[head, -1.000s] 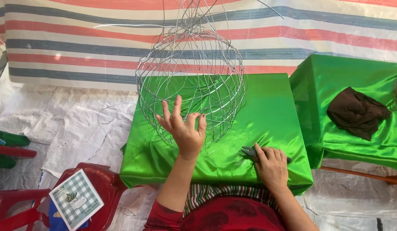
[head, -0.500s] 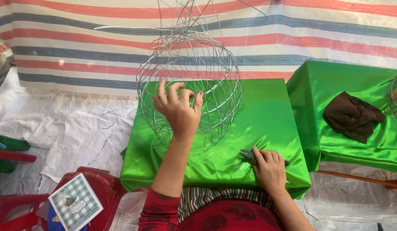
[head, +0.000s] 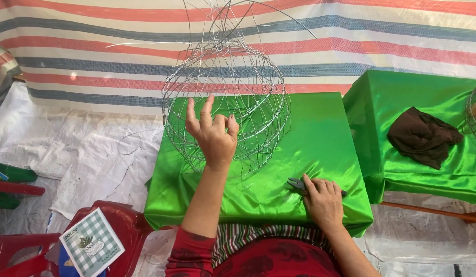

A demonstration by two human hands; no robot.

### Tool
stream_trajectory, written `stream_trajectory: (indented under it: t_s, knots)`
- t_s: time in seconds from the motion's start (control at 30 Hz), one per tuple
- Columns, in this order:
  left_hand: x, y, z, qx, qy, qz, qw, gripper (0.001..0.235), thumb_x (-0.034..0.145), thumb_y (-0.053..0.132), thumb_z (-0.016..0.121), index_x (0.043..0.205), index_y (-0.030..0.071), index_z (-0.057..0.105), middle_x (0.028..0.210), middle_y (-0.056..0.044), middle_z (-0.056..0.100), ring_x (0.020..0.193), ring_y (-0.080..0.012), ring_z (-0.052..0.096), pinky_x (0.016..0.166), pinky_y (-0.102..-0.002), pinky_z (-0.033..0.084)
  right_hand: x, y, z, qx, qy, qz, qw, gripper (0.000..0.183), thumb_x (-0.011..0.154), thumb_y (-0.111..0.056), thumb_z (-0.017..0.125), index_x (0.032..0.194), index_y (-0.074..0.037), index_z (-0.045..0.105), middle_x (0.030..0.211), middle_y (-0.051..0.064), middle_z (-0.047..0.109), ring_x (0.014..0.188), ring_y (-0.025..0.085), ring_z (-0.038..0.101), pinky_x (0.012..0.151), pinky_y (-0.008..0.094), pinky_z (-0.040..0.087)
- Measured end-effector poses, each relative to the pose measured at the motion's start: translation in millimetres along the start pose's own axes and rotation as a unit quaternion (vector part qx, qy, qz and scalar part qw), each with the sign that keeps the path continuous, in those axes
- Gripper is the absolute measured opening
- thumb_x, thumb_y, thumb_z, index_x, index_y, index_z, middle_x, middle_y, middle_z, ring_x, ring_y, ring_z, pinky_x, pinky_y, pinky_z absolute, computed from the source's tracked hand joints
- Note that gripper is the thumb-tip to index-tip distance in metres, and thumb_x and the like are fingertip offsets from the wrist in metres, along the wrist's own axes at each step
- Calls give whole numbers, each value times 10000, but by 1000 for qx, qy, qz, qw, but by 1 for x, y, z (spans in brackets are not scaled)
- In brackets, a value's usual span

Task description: Refining the base of a metal wire cage by bending and cutting wires with pliers

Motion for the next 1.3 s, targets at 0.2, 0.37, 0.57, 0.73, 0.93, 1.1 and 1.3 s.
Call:
stream_trajectory:
  t_s: [0.2, 0.37, 0.57, 0.73, 0.93, 1.1, 1.3]
  knots:
    - [-5, -3, 2, -10, -19, 7, 1000, 363, 1017, 224, 523, 705, 45, 572, 1381, -141, 615, 1425, -466, 338, 1114, -578, 326, 1, -1, -3, 4, 11, -1, 1000, 557, 851, -335, 670, 1396, -230, 620, 1123, 15, 659, 1049, 247, 633, 1024, 517, 503]
    - [-5, -5, -1, -22, -13, 10, 1000, 395, 1032, 224, 471, 703, 25, 559, 1385, -153, 602, 1421, -463, 345, 1114, -567, 352, 1, -2, -4, 3, 16, -1, 1000, 568, 826, -316, 683, 1386, -232, 627, 1120, 15, 659, 1051, 248, 633, 1024, 518, 502]
    - [-5, -8, -8, -55, -18, 9, 998, 353, 1012, 210, 538, 706, 37, 578, 1365, -159, 630, 1427, -453, 346, 1151, -576, 341, -1, 3, 6, 33, -20, -2, 999, 597, 828, -330, 657, 1413, -228, 604, 1149, 35, 653, 1097, 259, 619, 1068, 547, 470]
    - [-11, -15, -15, -82, -59, 14, 995, 319, 1023, 288, 589, 832, 48, 677, 1375, -178, 637, 1459, -444, 297, 1225, -605, 278, 17, 3, 12, 142, -147, -30, 978, 834, 690, -311, 687, 1499, -257, 493, 1370, 93, 550, 1281, 311, 500, 1127, 636, 350]
    - [-29, -19, -11, -5, -30, 30, 999, 396, 996, 537, 587, 829, 180, 630, 1505, -115, 560, 1509, -528, 226, 1114, -781, 21, 118, -43, -65, 277, 90, -53, 955, 628, 861, -207, 708, 1470, -123, 579, 1285, 159, 606, 1212, 384, 582, 1052, 541, 457]
    - [-36, -18, -6, -1, -70, 13, 997, 355, 992, 496, 570, 811, 196, 628, 1529, -96, 540, 1525, -515, 190, 1142, -768, 18, 200, -86, -131, 289, 235, -82, 924, 827, 853, -529, 787, 1494, -75, 530, 1391, 222, 527, 1311, 474, 498, 1111, 585, 393]
    - [-40, -20, -5, 2, -50, 27, 998, 297, 970, 437, 583, 799, 196, 613, 1508, -74, 569, 1515, -529, 234, 1146, -752, 57, 216, -84, -110, 244, 226, -86, 939, 619, 769, -416, 864, 1306, -159, 693, 1317, 155, 573, 1201, 413, 593, 1021, 542, 483]
Point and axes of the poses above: each hand's wrist, its own x-axis towards the middle knuckle, its own z-axis out of the palm, y = z × x, the point moved 4 cm from there along x, towards the middle knuckle
